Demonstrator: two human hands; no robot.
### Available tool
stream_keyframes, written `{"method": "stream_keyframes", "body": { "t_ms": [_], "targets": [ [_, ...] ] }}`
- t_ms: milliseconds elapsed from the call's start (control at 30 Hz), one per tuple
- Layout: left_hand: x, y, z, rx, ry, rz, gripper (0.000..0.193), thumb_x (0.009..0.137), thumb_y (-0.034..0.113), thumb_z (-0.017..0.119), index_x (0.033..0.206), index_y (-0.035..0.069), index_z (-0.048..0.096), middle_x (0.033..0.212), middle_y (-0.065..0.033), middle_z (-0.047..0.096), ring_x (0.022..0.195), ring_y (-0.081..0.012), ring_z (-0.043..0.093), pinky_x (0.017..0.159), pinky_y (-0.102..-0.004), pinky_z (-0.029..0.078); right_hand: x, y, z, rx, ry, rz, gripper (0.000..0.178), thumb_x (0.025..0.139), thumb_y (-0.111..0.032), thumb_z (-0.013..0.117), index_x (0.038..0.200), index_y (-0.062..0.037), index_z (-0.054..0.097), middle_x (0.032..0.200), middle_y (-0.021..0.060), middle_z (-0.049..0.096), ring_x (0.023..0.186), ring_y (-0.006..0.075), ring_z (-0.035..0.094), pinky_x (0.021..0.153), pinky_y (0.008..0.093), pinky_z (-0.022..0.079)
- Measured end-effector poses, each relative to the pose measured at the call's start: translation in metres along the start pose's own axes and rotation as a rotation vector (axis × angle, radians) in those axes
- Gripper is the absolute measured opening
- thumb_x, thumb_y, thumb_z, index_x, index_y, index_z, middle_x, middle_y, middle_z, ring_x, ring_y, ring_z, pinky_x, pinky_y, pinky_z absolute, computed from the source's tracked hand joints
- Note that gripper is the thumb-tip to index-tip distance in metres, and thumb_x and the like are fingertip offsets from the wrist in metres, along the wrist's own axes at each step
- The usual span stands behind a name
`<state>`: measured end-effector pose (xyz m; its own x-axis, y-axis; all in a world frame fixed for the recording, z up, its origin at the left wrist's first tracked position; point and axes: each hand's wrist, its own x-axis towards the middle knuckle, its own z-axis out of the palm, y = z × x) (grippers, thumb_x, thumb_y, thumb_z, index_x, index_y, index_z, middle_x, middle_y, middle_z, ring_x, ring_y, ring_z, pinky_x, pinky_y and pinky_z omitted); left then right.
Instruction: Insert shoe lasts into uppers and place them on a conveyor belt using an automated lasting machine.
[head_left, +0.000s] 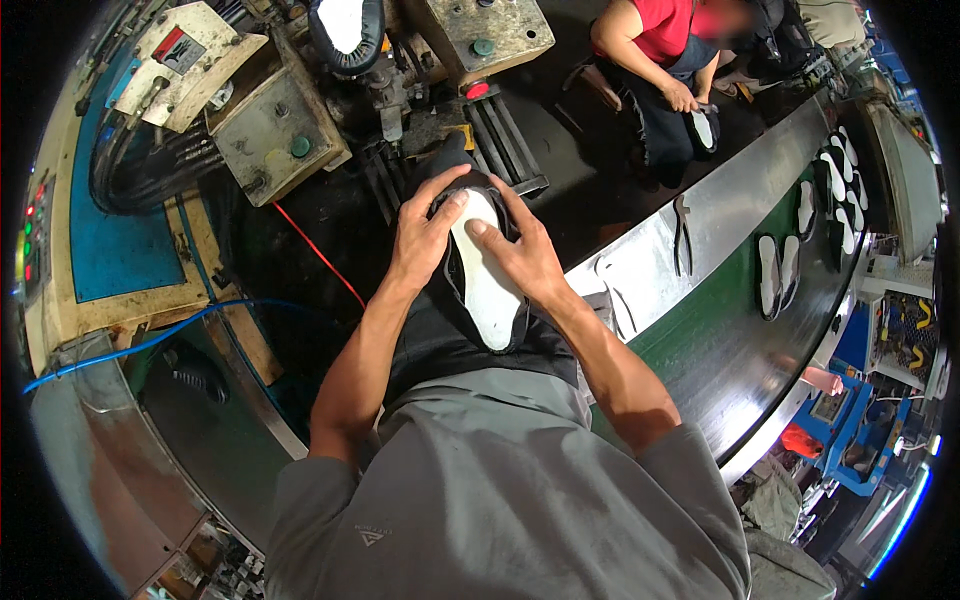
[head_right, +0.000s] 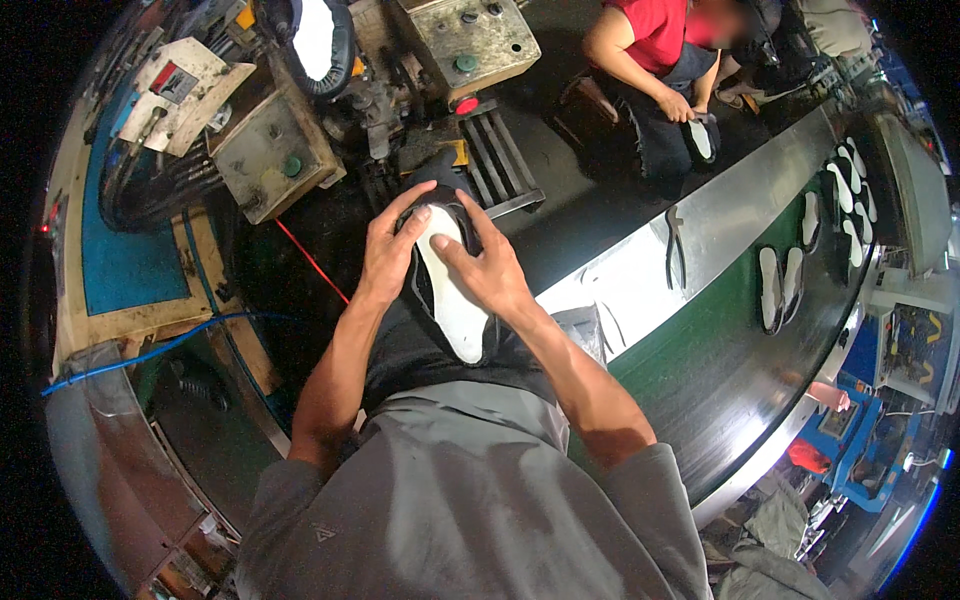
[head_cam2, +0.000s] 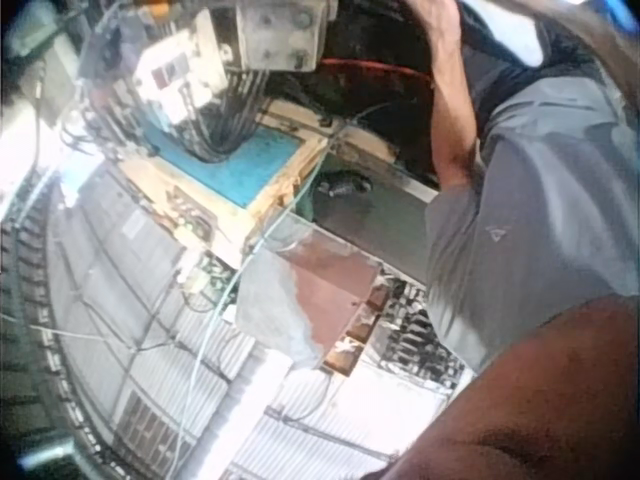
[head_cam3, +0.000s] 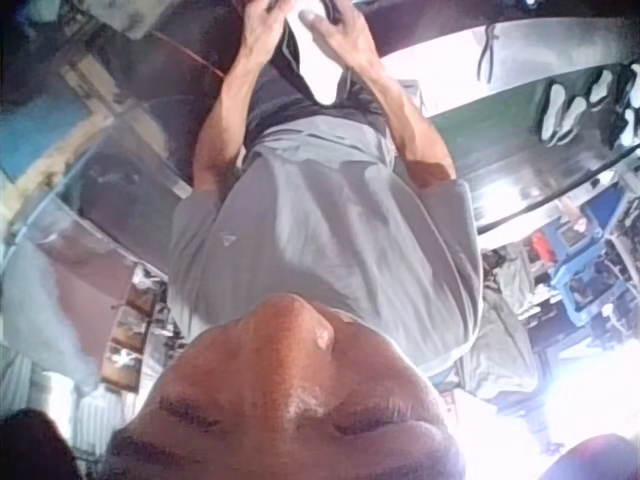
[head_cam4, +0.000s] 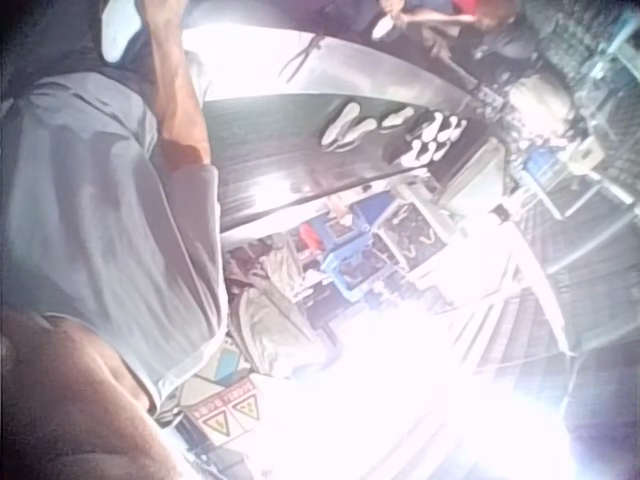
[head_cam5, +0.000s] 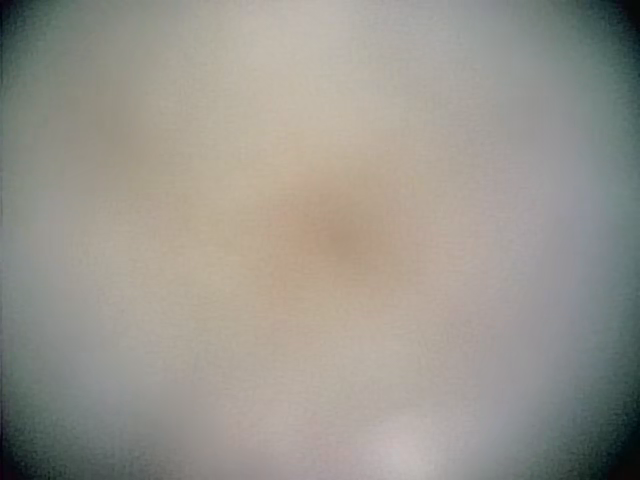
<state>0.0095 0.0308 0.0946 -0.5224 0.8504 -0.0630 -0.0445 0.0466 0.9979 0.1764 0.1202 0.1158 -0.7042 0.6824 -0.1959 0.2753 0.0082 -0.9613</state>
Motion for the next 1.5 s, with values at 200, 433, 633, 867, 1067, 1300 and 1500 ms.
{"method": "stream_keyframes", "body": {
  "t_ms": [200,433,633,867,1067,1300,1500],
  "targets": [
    [-0.065,-0.046,-0.004,-0.274,-0.198,-0.454,0.079,0.104,0.024,0.072,0.168,-0.003,0.035,0.163,-0.0188,0.052,0.151,-0.0272,0.048,0.126,-0.0435,0.037,-0.047,0.049,-0.011,0.216,-0.044,0.183,0.076,0.108,-0.035,0.071,0.163,0.0082,0.042,0.156,0.0295,0.059,0.143,0.0314,0.059,0.122,0.0406,0.042],
    [-0.070,-0.023,0.001,-0.601,-0.189,-0.620,0.052,0.109,0.017,0.063,0.158,0.006,0.050,0.147,-0.0127,0.064,0.133,-0.0252,0.063,0.109,-0.0497,0.052,-0.100,-0.005,0.003,-1.094,-0.110,-0.279,0.091,0.084,-0.030,0.089,0.165,-0.0225,0.048,0.178,0.0292,0.017,0.134,0.0588,0.051,0.118,0.0570,0.048],
    [-0.010,-0.049,0.003,0.243,0.165,-0.068,0.070,0.105,0.020,0.069,0.167,0.003,0.040,0.158,-0.0199,0.059,0.143,-0.0338,0.059,0.118,-0.0428,0.047,-0.099,0.018,-0.001,-0.999,-0.078,-0.301,0.084,0.082,-0.028,0.090,0.159,-0.0353,0.056,0.176,0.0313,0.017,0.125,0.0517,0.054,0.103,0.0552,0.059],
    [0.028,-0.038,-0.013,0.244,0.065,0.009,0.031,0.109,0.012,0.063,0.135,0.000,0.074,0.135,-0.0123,0.076,0.123,-0.0217,0.070,0.109,-0.0333,0.051,-0.103,0.039,0.005,-0.947,-0.017,-0.400,0.076,0.077,-0.020,0.090,0.148,-0.0374,0.068,0.175,0.0299,0.020,0.132,0.0563,0.050,0.097,0.0581,0.061],
    [0.022,-0.046,-0.006,-0.104,0.094,-0.100,0.031,0.110,0.013,0.062,0.136,0.002,0.073,0.127,-0.0056,0.075,0.114,-0.0151,0.068,0.103,-0.0303,0.052,-0.104,0.033,0.009,-0.946,-0.029,-0.382,0.072,0.080,-0.020,0.089,0.147,-0.0363,0.068,0.175,0.0280,0.021,0.131,0.0589,0.049,0.103,0.0623,0.058],
    [0.016,-0.033,-0.007,-0.239,-0.035,-0.026,0.030,0.110,0.017,0.062,0.134,0.003,0.073,0.126,-0.0041,0.074,0.111,-0.0127,0.066,0.105,-0.0286,0.049,-0.102,0.010,-0.038,-0.443,-0.087,-0.494,0.065,0.089,-0.012,0.083,0.152,-0.0104,0.065,0.172,0.0264,0.038,0.163,0.0436,0.034,0.132,0.0595,0.029],
    [0.015,-0.021,-0.002,-0.328,-0.192,0.079,0.040,0.103,0.017,0.061,0.137,-0.003,0.070,0.140,-0.0135,0.071,0.136,-0.0247,0.061,0.122,-0.0382,0.040,0.020,0.035,-0.070,0.241,-0.266,0.038,0.084,0.108,-0.044,0.071,0.172,-0.0052,0.033,0.172,0.0200,0.041,0.154,0.0309,0.047,0.125,0.0439,0.040]
  ]
}}
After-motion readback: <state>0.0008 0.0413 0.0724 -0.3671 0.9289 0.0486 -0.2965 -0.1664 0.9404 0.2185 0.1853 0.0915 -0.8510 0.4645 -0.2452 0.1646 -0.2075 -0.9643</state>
